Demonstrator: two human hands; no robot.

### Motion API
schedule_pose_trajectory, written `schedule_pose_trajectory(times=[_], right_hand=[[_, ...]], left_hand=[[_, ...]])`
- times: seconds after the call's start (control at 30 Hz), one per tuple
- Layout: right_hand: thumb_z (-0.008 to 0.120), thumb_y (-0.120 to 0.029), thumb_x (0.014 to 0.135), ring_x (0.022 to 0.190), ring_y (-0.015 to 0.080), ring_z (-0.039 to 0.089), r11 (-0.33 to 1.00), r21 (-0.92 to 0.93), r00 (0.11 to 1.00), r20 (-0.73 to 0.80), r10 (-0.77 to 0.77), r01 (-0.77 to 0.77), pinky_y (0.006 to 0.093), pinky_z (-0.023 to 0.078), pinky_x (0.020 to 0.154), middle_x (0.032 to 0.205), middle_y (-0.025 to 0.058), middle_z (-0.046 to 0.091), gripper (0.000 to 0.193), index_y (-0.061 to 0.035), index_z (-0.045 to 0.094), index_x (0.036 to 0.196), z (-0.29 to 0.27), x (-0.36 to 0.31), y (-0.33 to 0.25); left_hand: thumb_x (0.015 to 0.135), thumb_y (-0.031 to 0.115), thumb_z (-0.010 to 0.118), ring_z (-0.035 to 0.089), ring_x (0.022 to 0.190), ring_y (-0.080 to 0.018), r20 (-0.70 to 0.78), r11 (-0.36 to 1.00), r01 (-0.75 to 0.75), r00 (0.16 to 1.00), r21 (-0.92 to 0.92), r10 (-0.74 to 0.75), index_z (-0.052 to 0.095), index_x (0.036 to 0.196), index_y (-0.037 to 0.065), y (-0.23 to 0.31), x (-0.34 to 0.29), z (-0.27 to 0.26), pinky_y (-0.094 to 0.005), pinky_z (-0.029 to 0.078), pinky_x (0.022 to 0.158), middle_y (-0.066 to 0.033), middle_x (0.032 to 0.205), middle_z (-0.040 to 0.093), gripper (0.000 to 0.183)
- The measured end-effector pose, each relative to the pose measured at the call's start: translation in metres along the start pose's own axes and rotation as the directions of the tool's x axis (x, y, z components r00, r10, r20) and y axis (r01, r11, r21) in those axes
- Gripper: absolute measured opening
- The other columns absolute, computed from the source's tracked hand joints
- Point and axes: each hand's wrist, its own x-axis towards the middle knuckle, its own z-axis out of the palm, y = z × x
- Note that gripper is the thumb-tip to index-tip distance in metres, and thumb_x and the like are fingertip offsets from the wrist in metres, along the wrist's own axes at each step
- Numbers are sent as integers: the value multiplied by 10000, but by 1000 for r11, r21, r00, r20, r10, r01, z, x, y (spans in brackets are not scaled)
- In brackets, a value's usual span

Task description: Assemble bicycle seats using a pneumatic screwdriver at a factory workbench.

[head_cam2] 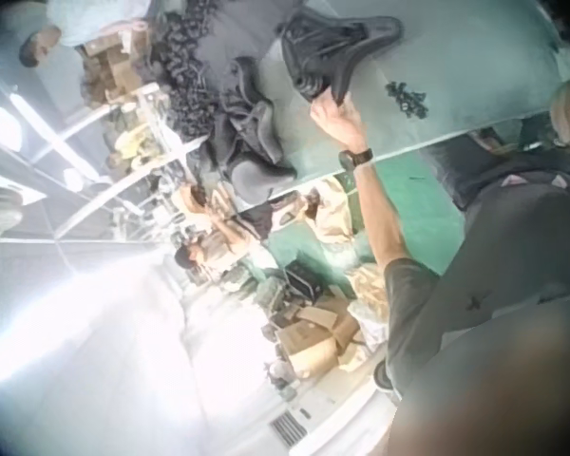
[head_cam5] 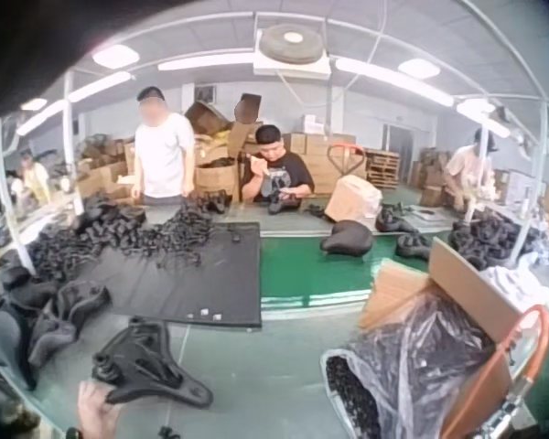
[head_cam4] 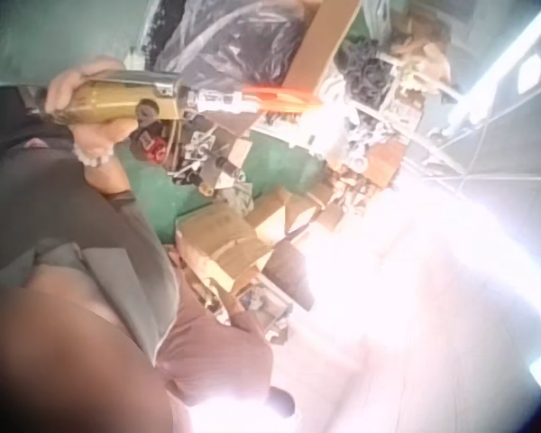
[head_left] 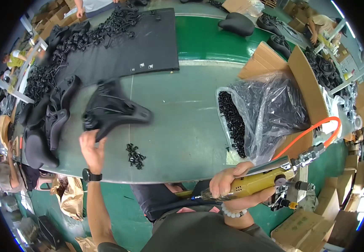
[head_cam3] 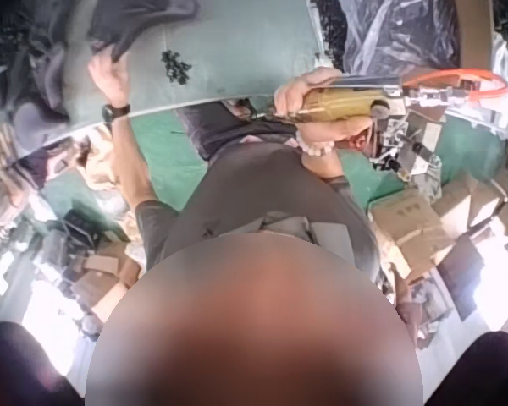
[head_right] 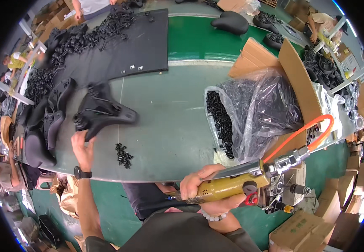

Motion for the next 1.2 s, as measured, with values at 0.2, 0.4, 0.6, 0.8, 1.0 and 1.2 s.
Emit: schedule_pose_trajectory(times=[0.2, 0.4, 0.6, 0.8, 1.0, 1.2], right_hand=[[402, -838, 752, 448, 246, 567, 972, -173, 974, 192, -124, 158, 349, 450, 404, 629, 101, 589, 866, -53, 464, 1111, 6, 13, -9], [494, -773, 772, 449, 220, 577, 951, -205, 949, 265, -173, 231, 322, 471, 402, 624, 86, 591, 805, -37, 485, 1098, 10, 25, -18], [444, -794, 778, 506, 248, 610, 877, -301, 898, 353, -264, 376, 343, 512, 458, 694, 109, 615, 838, -30, 460, 1122, 10, 44, -8], [451, -821, 743, 534, 248, 616, 797, -376, 853, 421, -307, 473, 340, 512, 472, 713, 97, 609, 887, -29, 455, 1143, 18, 69, 20], [671, -592, 776, 657, 255, 603, 813, -409, 855, 479, -196, 415, 373, 513, 610, 795, 123, 595, 718, -22, 455, 1156, 16, 87, 52], [689, -220, 831, 842, 263, 582, 875, -459, 930, 367, 30, 153, 369, 485, 772, 890, 126, 586, 422, -5, 473, 1123, 22, 85, 67]], left_hand=[[650, 107, 762, 544, 1074, -308, 242, 794, -259, 860, -550, 449, 620, 1046, 56, 100, -34, 27, -480, 398, 1021, -102, 1026, 601, 424], [635, 42, 741, 524, 1133, -304, 290, 710, -246, 788, -660, 543, 610, 1058, 48, 133, -51, 39, -476, 417, 1021, -96, 1076, 590, 443], [673, 132, 772, 525, 1138, -342, 338, 689, -17, 862, -724, 377, 575, 1106, 29, 134, -55, 26, -443, 433, 980, -133, 1107, 582, 487], [679, 221, 800, 556, 1132, -314, 252, 661, 139, 965, -737, 78, 549, 1205, 56, 171, -43, 52, -489, 372, 1022, -136, 1248, 570, 606], [706, 192, 782, 600, 1062, -271, 265, 661, 157, 962, -734, 65, 586, 1157, 70, 168, -44, 60, -489, 360, 1031, -87, 1160, 627, 507], [698, 163, 772, 602, 1039, -285, 259, 610, 195, 966, -768, 18, 603, 1109, 53, 168, -43, 61, -472, 375, 1022, -100, 1134, 631, 458]])
